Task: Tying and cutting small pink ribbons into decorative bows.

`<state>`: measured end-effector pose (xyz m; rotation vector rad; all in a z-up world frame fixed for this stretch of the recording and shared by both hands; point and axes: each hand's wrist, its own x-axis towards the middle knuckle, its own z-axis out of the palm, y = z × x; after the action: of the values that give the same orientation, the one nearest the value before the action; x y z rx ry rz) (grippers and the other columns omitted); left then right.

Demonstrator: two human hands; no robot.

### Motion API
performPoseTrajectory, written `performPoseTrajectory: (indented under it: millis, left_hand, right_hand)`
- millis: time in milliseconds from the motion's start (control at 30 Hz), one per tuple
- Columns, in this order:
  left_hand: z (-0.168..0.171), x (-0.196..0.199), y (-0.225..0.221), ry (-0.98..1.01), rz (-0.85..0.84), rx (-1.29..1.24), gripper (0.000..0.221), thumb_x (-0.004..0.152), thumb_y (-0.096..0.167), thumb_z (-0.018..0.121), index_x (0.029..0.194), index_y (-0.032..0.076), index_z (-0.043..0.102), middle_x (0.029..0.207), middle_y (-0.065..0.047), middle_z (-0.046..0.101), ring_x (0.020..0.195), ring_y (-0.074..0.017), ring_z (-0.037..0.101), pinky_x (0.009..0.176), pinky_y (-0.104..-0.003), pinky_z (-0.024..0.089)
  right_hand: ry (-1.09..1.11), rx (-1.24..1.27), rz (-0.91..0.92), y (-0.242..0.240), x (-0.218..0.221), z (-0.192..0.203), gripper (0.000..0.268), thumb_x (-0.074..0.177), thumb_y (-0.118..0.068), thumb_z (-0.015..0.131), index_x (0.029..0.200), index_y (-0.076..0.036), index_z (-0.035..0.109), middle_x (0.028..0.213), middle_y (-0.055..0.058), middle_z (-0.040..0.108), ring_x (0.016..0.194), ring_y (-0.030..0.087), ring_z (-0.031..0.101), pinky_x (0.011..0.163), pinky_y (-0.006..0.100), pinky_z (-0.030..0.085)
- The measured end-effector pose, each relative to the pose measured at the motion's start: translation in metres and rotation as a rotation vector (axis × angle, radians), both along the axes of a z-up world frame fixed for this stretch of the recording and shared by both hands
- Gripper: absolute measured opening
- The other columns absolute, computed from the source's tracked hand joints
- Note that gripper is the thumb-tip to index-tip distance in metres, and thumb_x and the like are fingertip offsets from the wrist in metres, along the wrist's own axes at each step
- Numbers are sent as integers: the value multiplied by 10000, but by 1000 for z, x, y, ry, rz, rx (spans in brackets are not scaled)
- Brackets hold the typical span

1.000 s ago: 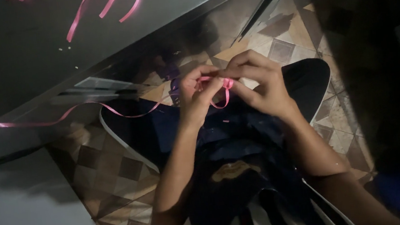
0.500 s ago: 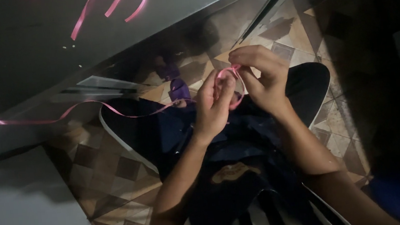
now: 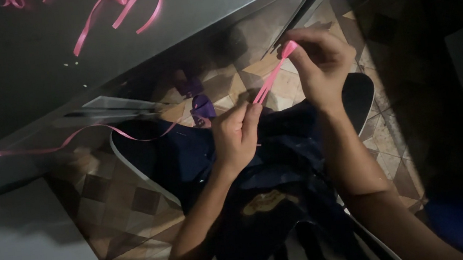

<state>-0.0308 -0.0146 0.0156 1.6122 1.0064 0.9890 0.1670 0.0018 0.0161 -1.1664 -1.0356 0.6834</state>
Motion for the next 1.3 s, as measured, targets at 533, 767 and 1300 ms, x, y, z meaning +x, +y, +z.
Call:
performPoseTrajectory:
  millis: [533,767,1300]
  left_hand:
    - [16,-7,16,100,-29,351,328,1029,96,660,718,49,566,577,-17,554,473,-107,517,450,-285,343]
    - [25,-20,27,131,-105,207,296,1032,126,635,754,34,599,565,-22,560,460,-95,521,427,-281,352]
    - [30,-11,102,-100,51,43,205,1037,82,579,857,-7,618,632,29,477,590,-24,440,528,-235,335]
  right_hand:
    - [-460,165,21,15,7,19,258,882,212,666,1058,45,756,1020,149,757,914,195,754,718,238,601]
    - [-398,283,56,34,33,-11,219,950,181,645,1034,16,762,995,146,765,841,171,767,670,238,637]
    - [-753,67,188,165,77,76,138,1070,-85,825,1130,14,751,999,144,755,867,197,756,779,296,641]
